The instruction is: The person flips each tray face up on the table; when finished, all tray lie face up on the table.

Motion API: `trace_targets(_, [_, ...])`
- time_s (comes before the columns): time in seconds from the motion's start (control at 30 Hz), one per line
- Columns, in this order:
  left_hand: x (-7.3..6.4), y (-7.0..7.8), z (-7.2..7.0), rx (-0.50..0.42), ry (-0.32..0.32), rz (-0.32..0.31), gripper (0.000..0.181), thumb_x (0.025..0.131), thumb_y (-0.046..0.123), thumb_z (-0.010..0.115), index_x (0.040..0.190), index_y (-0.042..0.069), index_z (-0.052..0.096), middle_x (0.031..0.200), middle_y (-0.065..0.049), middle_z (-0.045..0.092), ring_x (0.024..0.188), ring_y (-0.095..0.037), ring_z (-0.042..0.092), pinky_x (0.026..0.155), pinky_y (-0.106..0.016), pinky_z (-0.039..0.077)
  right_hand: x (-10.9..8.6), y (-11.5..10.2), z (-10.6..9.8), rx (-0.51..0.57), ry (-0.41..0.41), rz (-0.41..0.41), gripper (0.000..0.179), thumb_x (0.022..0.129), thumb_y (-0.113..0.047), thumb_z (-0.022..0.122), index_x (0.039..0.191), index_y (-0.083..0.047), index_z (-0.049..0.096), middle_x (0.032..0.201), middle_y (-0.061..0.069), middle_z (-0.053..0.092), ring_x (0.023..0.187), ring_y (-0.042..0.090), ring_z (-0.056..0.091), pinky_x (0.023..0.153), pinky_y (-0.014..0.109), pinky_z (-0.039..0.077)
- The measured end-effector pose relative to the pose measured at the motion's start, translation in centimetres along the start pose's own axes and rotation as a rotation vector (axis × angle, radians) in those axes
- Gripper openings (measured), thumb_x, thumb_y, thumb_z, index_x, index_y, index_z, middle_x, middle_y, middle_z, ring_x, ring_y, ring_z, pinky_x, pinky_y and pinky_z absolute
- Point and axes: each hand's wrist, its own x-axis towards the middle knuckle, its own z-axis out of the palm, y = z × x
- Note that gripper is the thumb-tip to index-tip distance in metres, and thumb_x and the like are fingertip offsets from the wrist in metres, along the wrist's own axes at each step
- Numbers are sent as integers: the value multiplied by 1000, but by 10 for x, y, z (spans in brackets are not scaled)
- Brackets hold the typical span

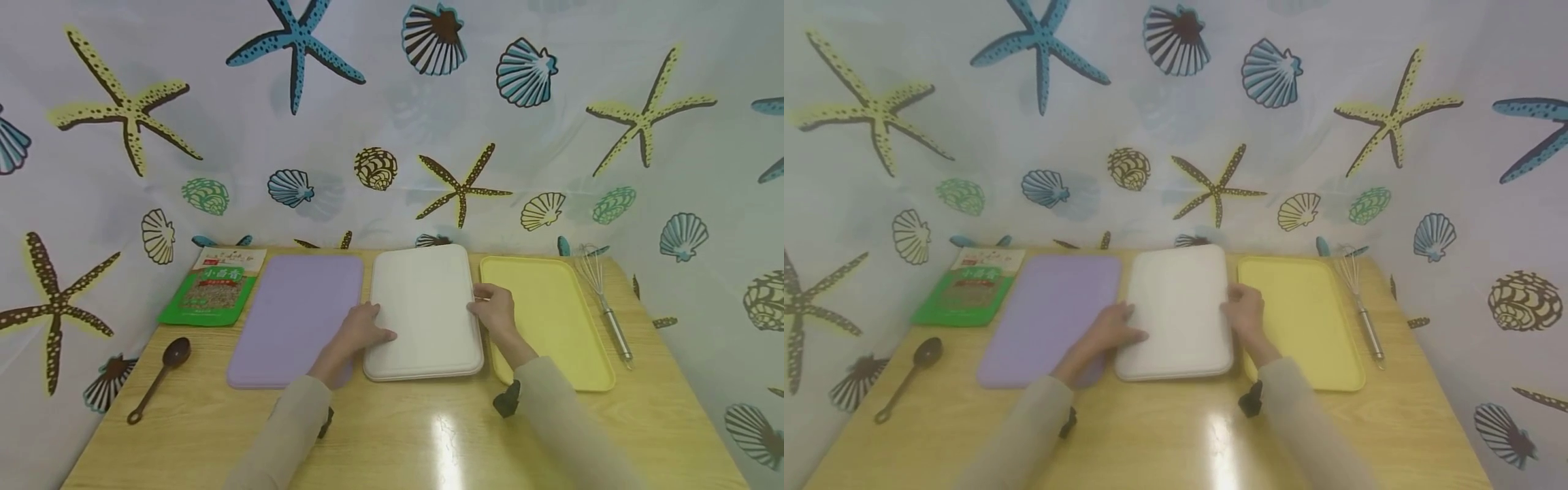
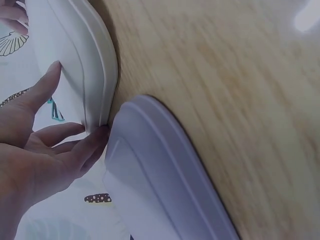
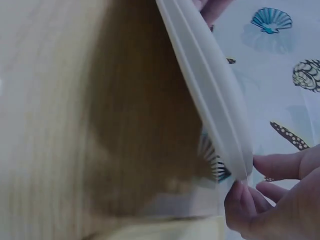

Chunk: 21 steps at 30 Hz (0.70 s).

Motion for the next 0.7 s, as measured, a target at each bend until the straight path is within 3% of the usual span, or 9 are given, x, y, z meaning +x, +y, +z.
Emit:
trace_targets(0.17, [0, -4, -4, -55, -15, 11, 81, 85, 30, 75, 141, -13, 35, 148, -30, 32, 139, -43, 27, 115, -49, 24, 3, -14, -16, 59, -97, 13, 47, 85, 6, 67, 130, 9, 54, 125, 26, 58, 105, 31, 62, 82, 27, 56])
trace_targets(0.37, [-2, -6, -8, -53, -26, 37, 81, 87, 34, 72, 141, -14, 35, 146, -32, 33, 137, -44, 29, 115, -49, 25, 14, -22, -27, 70, -214, 24, 48, 85, 1, 70, 131, 7, 55, 126, 24, 57, 94, 20, 65, 88, 37, 56])
trace_targets(0.57, [-3, -8, -8, -60, -34, 50, 82, 87, 37, 71, 141, -13, 35, 148, -31, 30, 139, -43, 27, 115, -48, 24, 21, -24, -32, 61, -282, 20, 45, 86, -1, 70, 128, 6, 57, 127, 23, 58, 96, 22, 67, 83, 31, 57])
trace_targets(0.7, [-2, -8, -8, -47, -38, 33, 82, 88, 40, 69, 143, -10, 35, 149, -29, 30, 139, -42, 27, 115, -48, 25, 21, -28, -35, 75, -305, 14, 44, 86, 0, 68, 128, 6, 57, 127, 24, 57, 93, 20, 67, 87, 37, 56])
